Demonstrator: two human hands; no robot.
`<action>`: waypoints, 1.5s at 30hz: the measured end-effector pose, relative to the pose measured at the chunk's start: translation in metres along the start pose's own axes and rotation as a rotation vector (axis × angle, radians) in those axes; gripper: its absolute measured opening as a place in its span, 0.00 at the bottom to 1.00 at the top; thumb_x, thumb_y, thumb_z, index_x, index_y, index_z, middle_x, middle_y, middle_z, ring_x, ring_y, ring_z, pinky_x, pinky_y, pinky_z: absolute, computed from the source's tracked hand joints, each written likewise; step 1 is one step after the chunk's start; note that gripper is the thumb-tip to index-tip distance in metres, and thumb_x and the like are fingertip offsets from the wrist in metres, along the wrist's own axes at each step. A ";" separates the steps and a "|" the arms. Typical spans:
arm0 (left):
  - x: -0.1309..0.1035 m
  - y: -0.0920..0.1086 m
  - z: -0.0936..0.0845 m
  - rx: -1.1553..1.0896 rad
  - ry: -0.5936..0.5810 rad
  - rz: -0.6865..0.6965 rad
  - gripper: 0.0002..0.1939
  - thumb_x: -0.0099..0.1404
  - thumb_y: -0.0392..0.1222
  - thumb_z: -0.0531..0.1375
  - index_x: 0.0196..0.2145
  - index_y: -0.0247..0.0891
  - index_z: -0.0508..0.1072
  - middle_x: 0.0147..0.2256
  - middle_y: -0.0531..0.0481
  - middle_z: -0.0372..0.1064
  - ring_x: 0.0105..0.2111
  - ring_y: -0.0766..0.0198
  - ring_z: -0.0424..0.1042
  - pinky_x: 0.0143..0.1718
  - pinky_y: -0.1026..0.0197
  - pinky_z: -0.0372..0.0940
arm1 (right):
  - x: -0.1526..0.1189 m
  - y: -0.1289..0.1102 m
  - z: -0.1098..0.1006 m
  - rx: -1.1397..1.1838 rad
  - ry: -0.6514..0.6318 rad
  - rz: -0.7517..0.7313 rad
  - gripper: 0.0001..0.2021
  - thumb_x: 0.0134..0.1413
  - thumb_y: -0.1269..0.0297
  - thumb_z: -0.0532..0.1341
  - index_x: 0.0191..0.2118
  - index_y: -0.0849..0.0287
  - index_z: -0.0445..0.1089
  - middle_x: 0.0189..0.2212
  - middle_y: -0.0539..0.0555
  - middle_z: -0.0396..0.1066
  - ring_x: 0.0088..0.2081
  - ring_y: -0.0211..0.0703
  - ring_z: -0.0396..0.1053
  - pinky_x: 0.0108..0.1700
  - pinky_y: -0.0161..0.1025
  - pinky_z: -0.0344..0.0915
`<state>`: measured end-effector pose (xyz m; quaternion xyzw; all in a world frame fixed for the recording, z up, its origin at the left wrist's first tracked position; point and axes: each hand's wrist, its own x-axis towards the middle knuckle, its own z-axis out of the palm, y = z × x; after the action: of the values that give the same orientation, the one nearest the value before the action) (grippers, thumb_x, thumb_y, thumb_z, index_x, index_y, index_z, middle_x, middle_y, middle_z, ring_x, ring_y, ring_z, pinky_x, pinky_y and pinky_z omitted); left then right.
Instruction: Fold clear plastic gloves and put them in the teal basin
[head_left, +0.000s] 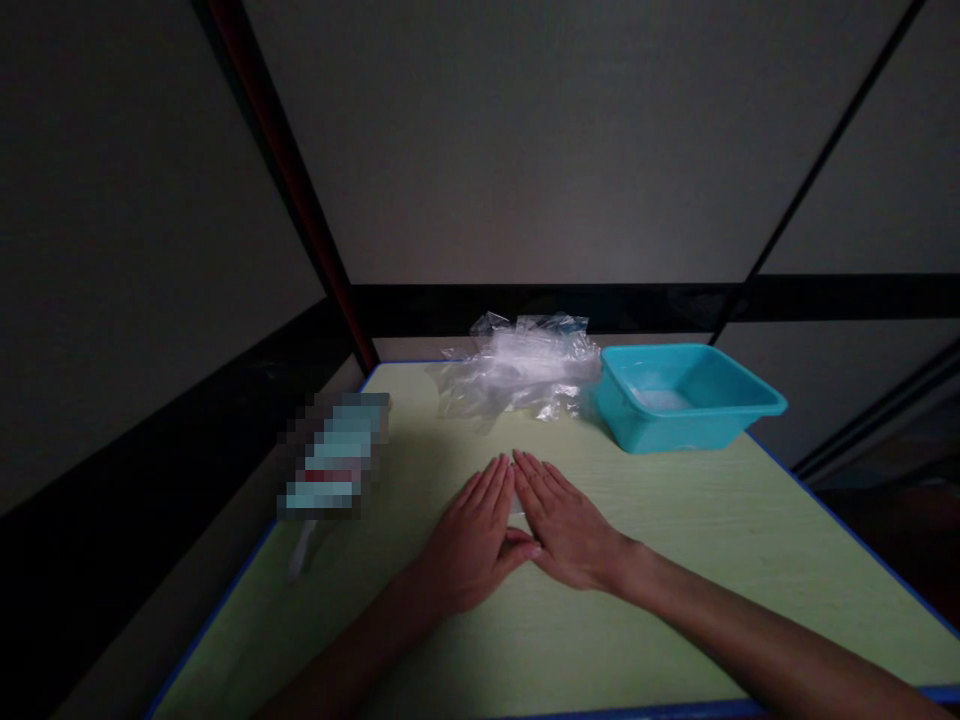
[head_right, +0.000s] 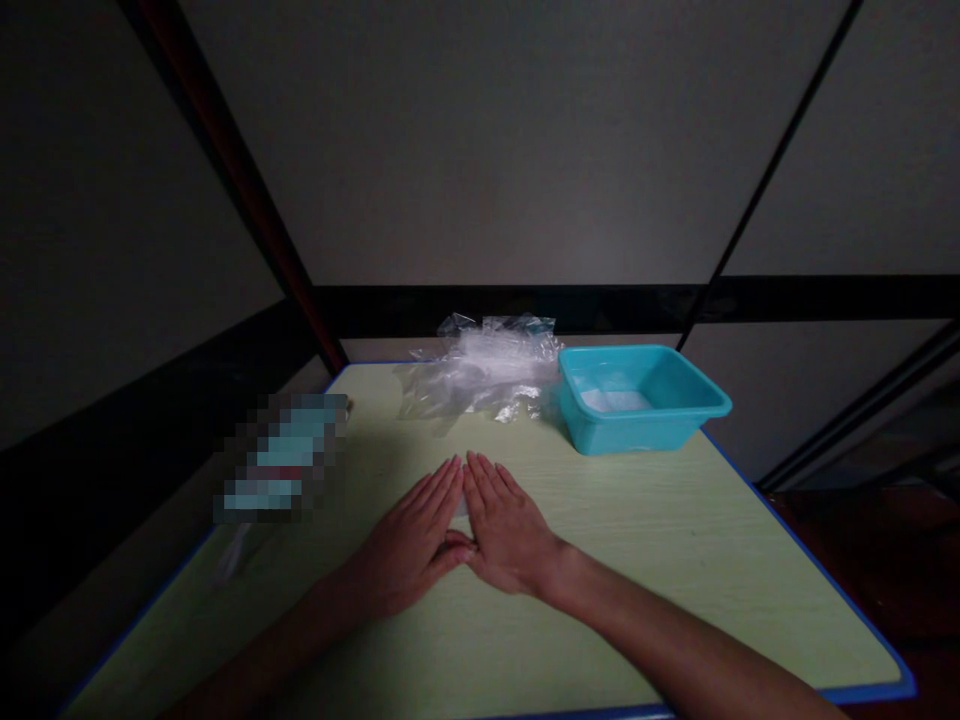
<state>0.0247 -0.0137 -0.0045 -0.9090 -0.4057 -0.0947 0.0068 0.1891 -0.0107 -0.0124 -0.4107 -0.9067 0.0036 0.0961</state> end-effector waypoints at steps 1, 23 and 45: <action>0.000 0.000 0.000 0.001 -0.003 0.001 0.37 0.60 0.59 0.45 0.55 0.23 0.51 0.58 0.31 0.42 0.58 0.52 0.41 0.56 0.51 0.46 | 0.000 0.000 0.000 -0.007 0.011 0.000 0.31 0.57 0.55 0.45 0.59 0.75 0.43 0.59 0.67 0.39 0.60 0.50 0.34 0.59 0.47 0.41; -0.014 -0.015 0.009 0.043 0.071 -0.093 0.35 0.62 0.55 0.46 0.56 0.24 0.49 0.57 0.32 0.45 0.58 0.52 0.44 0.54 0.51 0.50 | -0.011 0.009 -0.007 0.045 0.013 0.023 0.35 0.55 0.47 0.44 0.59 0.73 0.43 0.59 0.68 0.40 0.60 0.50 0.37 0.58 0.50 0.43; -0.006 -0.013 -0.004 -0.157 0.070 -0.001 0.28 0.60 0.43 0.52 0.57 0.34 0.50 0.57 0.43 0.50 0.56 0.60 0.50 0.55 0.55 0.50 | -0.009 0.024 -0.036 0.004 0.181 -0.167 0.10 0.57 0.67 0.51 0.29 0.61 0.67 0.26 0.52 0.64 0.33 0.39 0.61 0.37 0.37 0.59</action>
<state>0.0109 -0.0098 -0.0027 -0.9028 -0.3969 -0.1581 -0.0502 0.2191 -0.0036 0.0191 -0.3323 -0.9253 -0.0395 0.1784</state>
